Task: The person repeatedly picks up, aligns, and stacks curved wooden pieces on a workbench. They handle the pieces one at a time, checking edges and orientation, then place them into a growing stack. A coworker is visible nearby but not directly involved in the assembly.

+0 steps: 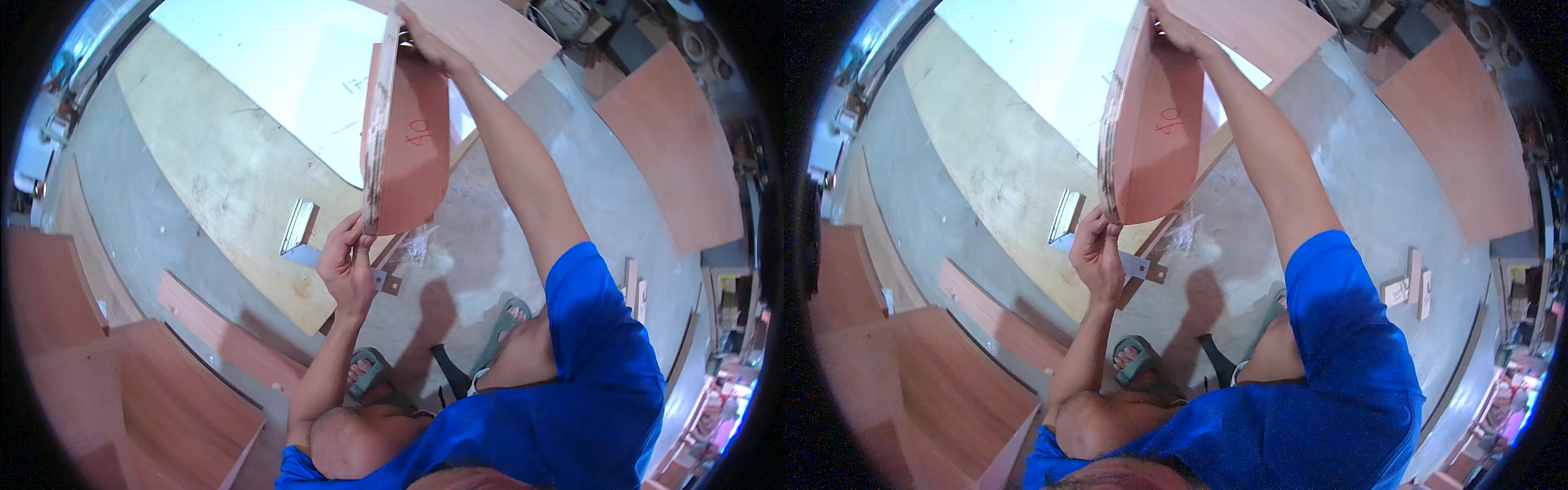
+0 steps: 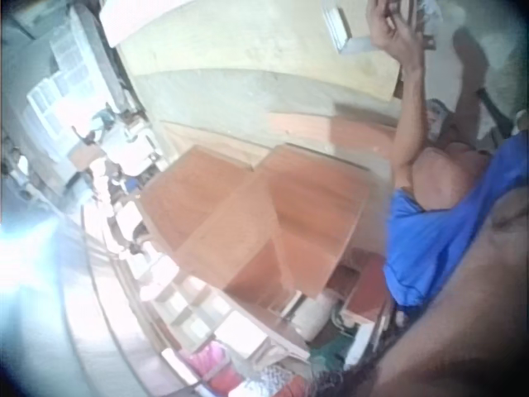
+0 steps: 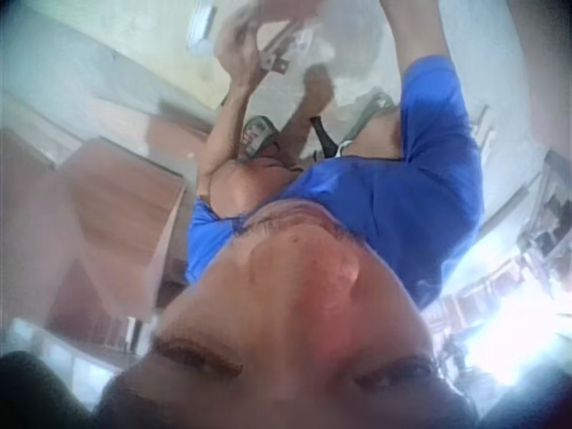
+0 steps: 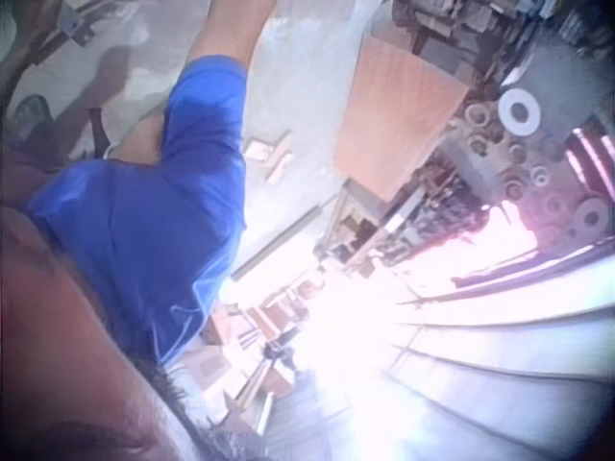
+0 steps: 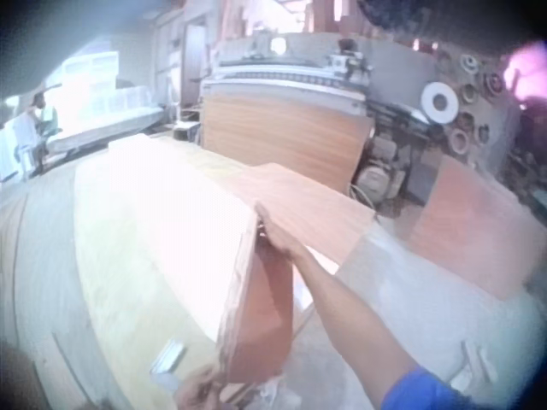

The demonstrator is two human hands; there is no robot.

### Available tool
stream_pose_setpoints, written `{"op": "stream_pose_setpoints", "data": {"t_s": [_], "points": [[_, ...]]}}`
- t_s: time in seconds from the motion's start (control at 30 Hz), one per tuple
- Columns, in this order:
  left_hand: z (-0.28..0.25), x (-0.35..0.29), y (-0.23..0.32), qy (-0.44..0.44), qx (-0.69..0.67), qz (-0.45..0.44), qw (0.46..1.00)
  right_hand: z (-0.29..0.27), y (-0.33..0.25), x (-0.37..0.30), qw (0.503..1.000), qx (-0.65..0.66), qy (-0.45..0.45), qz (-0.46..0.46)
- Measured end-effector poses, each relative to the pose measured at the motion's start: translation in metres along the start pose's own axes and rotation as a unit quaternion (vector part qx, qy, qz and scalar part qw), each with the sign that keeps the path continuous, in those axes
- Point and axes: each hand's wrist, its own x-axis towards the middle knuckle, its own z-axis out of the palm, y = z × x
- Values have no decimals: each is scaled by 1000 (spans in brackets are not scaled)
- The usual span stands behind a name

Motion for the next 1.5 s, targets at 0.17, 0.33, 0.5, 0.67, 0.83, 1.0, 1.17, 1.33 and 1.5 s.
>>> {"op": "stream_pose_setpoints", "data": {"t_s": [0.17, 0.33, 0.5, 0.67, 0.83, 1.0, 1.17, 1.33, 1.5], "points": [[-3, -4, -13, -14, 13, 6, 1000, 13, -2, -5, 995, 45, 78, -40], [-8, 0, -20, -25, 11, 22, 999, 11, -17, -11, 998, 45, -52, 10], [-9, 3, -15, -47, 28, 26, 998, 10, -17, -15, 991, -115, 71, -16], [-12, 7, -12, -67, 43, 25, 996, 5, -27, -16, 989, -144, 34, 3], [-15, 5, -5, -48, 59, 8, 997, 16, -26, -25, 992, -124, 15, 2], [-9, 14, -20, -80, 105, 91, 987, 5, -2, -1, 998, -67, 5, -9], [-15, 4, -24, -44, 99, 83, 991, 15, -10, 0, 999, -41, 2, -35], [-12, 6, -23, -29, 147, 125, 981, 16, -12, -4, 997, -31, 33, -56], [-10, 2, -13, -30, 188, 122, 974, 10, -12, -2, 999, 1, -40, -25]]}}
